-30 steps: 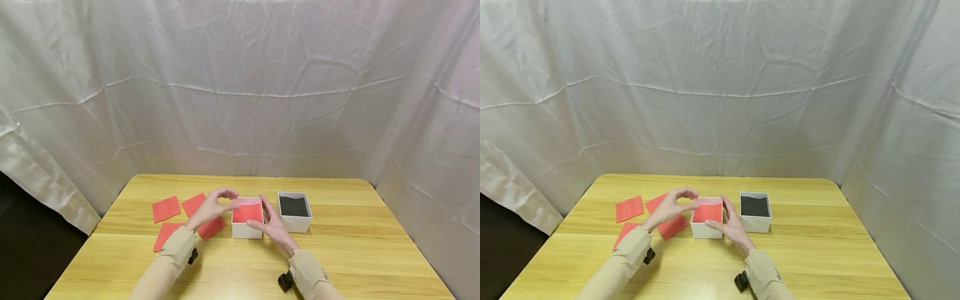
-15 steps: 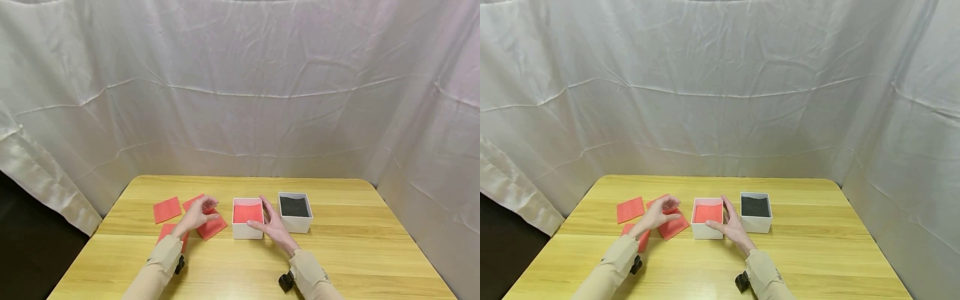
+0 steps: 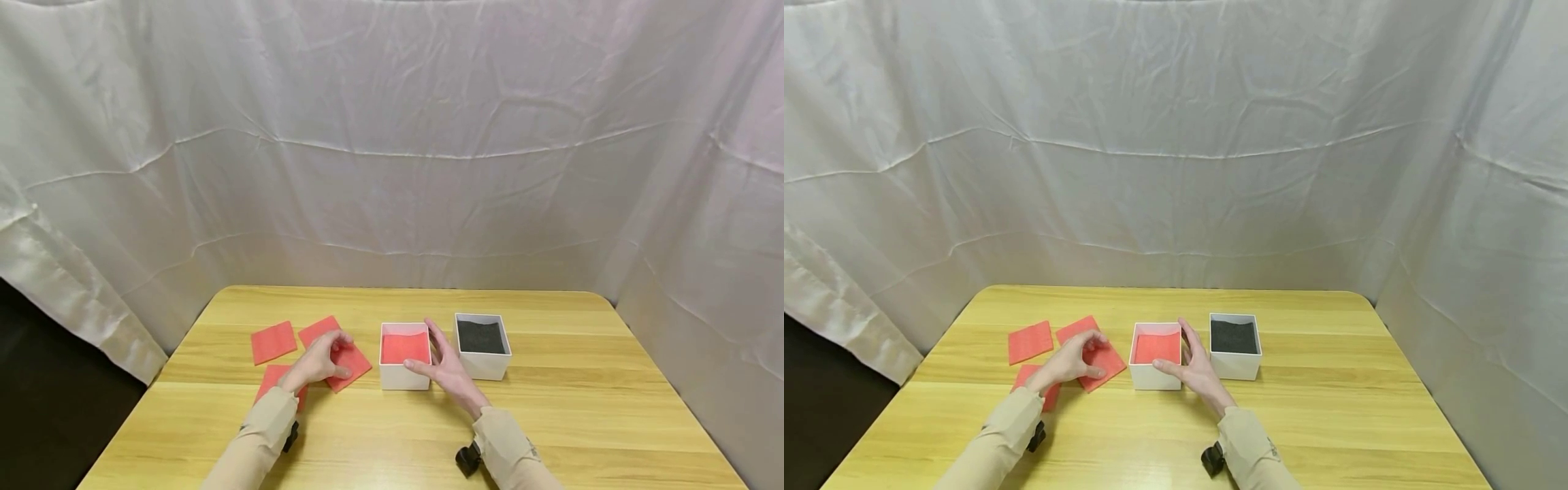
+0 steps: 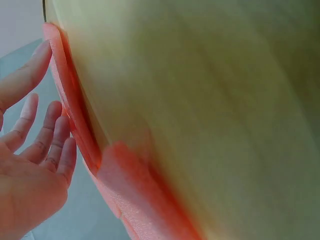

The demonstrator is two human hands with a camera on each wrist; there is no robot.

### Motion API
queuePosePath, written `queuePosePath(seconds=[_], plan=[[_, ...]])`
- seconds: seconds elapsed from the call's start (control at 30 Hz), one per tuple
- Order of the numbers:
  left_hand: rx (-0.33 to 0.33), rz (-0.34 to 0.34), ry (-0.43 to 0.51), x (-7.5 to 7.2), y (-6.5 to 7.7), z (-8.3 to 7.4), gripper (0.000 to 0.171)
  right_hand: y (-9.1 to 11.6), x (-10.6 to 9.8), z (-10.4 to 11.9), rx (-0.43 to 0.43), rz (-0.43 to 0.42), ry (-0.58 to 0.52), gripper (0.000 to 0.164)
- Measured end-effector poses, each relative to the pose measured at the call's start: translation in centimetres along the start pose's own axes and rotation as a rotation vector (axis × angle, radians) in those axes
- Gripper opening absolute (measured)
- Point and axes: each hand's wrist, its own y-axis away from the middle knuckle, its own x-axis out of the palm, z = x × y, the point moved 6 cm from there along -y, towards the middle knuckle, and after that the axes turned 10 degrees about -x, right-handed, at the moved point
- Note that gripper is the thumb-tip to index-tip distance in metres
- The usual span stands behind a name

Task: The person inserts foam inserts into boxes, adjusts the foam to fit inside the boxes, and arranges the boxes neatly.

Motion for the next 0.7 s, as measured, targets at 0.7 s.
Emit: queuePosePath(seconds=[0.7], plan=[[-0.062, -0.036, -0.093, 0.03, 0.34, 0.16, 0.057, -0.03, 0.04, 0.05, 0.007, -0.005, -0.002, 0.103]])
